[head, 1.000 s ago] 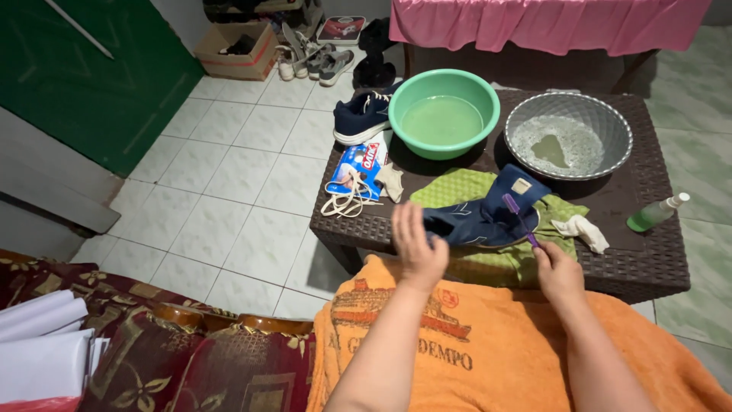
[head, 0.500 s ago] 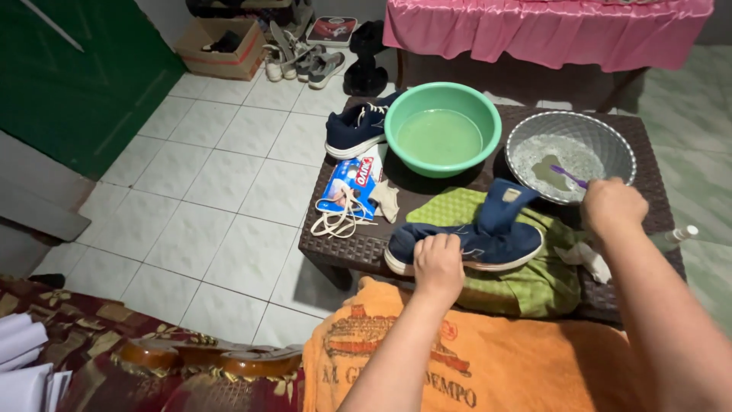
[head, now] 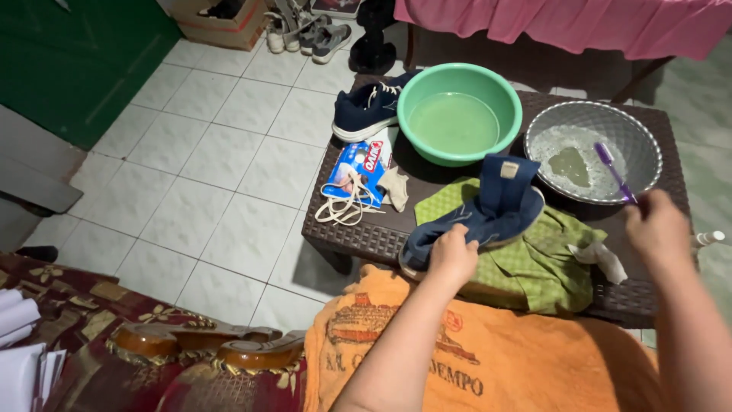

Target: The person scrubs a blue sneaker with a purple toothbrush, focusing on the white sole and the upper fabric. They rotate the shoe to clean different areas, including the heel and toe, while holding it over a green cloth on a table.

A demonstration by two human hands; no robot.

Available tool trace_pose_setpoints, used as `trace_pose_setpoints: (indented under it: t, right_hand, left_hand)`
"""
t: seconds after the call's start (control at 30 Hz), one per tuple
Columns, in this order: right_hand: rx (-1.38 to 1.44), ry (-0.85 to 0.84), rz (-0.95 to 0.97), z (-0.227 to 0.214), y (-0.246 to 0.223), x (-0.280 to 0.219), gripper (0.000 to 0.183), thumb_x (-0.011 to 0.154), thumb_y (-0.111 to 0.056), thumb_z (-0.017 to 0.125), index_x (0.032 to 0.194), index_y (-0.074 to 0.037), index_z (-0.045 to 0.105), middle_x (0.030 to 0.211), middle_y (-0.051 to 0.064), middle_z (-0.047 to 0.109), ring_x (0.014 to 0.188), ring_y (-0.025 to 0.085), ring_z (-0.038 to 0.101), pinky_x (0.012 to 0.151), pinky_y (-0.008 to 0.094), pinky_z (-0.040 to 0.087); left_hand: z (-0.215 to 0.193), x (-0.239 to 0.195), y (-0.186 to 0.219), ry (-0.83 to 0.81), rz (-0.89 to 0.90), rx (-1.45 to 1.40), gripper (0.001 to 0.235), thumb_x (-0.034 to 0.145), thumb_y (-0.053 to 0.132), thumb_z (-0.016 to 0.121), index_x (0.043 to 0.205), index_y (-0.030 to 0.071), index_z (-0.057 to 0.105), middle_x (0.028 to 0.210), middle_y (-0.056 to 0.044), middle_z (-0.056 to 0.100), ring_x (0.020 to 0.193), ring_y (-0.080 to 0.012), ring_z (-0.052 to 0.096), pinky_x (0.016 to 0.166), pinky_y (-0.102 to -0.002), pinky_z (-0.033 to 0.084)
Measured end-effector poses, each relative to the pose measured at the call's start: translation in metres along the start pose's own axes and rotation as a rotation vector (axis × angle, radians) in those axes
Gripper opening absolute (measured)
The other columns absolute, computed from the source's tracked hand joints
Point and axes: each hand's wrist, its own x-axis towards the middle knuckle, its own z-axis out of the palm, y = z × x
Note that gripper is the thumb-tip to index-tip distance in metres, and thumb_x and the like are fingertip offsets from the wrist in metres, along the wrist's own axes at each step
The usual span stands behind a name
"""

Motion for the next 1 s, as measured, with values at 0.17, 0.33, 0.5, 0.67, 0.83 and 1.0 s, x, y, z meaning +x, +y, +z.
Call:
trace_pose_setpoints:
  t: [0.17,0.33,0.5,0.67,0.83,1.0]
  right_hand:
    - [0.447,-0.178,-0.054,0.054,-0.045,-0.119,0.038,0.106,-0.036,0.054,0.131,-0.013,0.07,0.12,0.012,0.073,0.103,0.029,0.068,0.087,0.043,0.05]
    - [0.638,-0.202,-0.201,0.132,-0.073,-0.171,0.03,0.105,-0.024,0.056,0.124,-0.006,0.071,0.115,0.027,0.073,0.12,0.047,0.062,0.104,0.059,0.047]
    - [0.535,-0.15,-0.123,0.143,-0.048,-0.145,0.034,0.109,-0.031,0.054,0.129,-0.009,0.07,0.119,0.027,0.072,0.121,0.049,0.061,0.104,0.059,0.047]
    - [0.466,-0.174,-0.07,0.119,-0.069,-0.175,0.041,0.107,-0.044,0.053,0.132,-0.016,0.07,0.124,0.024,0.073,0.124,0.046,0.061,0.108,0.058,0.046]
    - [0.364,-0.181,-0.082,0.132,-0.044,-0.142,0.04,0.109,-0.044,0.048,0.132,-0.019,0.07,0.12,0.023,0.075,0.119,0.045,0.065,0.107,0.056,0.048]
    - [0.43,-0.118,-0.129,0.124,-0.056,-0.151,0.037,0.111,-0.038,0.047,0.131,-0.015,0.068,0.12,0.025,0.073,0.117,0.048,0.064,0.104,0.057,0.049]
  left_hand:
    - [0.016,0.031,-0.021,0.06,-0.093,-0.277,0.049,0.091,0.025,0.063,0.139,0.016,0.062,0.137,-0.009,0.065,0.127,-0.0318,0.059,0.109,-0.038,0.043]
    - [0.028,0.04,-0.037,0.104,0.027,-0.553,0.041,0.091,0.013,0.063,0.131,0.009,0.069,0.119,-0.019,0.072,0.122,-0.033,0.064,0.099,-0.045,0.053]
    - [0.018,0.013,-0.034,0.033,0.08,-0.813,0.052,0.092,0.0,0.056,0.144,-0.003,0.056,0.132,-0.028,0.062,0.133,-0.0368,0.054,0.108,-0.046,0.045]
    - [0.007,-0.003,-0.027,-0.012,0.154,-0.863,0.056,0.09,-0.005,0.053,0.146,-0.003,0.054,0.13,-0.027,0.062,0.134,-0.0298,0.052,0.112,-0.043,0.041]
    - [0.032,0.028,-0.056,0.01,0.166,-0.755,0.052,0.093,-0.002,0.055,0.144,0.005,0.06,0.129,-0.024,0.065,0.134,-0.0286,0.054,0.113,-0.042,0.041]
    - [0.051,0.055,-0.07,0.03,0.217,-0.71,0.052,0.094,-0.003,0.055,0.145,0.003,0.058,0.126,-0.021,0.066,0.131,-0.0253,0.054,0.116,-0.042,0.038]
